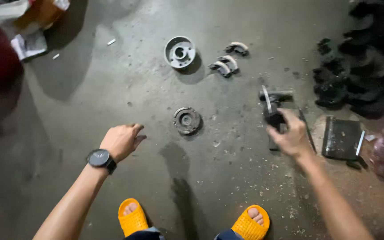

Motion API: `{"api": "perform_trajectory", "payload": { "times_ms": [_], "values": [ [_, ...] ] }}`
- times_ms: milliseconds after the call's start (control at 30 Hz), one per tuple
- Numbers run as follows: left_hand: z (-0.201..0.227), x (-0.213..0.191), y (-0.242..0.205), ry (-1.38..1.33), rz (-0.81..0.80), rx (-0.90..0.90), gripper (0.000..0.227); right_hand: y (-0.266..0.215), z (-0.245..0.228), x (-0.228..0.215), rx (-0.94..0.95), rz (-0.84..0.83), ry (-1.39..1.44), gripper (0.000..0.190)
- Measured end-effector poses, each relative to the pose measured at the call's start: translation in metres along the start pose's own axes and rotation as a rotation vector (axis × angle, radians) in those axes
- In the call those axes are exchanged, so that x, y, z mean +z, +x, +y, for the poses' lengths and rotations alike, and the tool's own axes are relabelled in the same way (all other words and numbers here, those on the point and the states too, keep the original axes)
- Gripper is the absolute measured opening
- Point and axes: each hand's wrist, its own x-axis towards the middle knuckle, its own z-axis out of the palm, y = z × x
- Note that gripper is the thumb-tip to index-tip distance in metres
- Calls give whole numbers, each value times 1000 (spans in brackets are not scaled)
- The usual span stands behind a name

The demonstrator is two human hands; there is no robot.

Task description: The person carries small metal parts across the workshop, then sits on the floor and grinds the edges of the parts against a spinning bench grinder wheel, producing sparks. They then hammer a round clutch assembly apart on the floor and gather greasy metal parts into a large metal basin.

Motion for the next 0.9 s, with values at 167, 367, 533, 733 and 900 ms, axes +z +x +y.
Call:
{"api": "perform_trajectory", "payload": {
  "times_ms": [167,367,533,733,900],
  "values": [
    [-19,12,6,-24,-30,-26,40,23,-68,76,144,6,285,53],
    [3,48,42,-152,-1,214,79,-7,-68,86,319,-137,494,41],
    [41,88,95,-10,60,414,114,-32,-110,78,137,25,694,46],
    [60,115,109,-109,41,379,127,-26,-146,97,375,-53,492,37],
    [66,131,79,-416,65,49,121,-9,-149,124,66,3,239,53]
  ]
}}
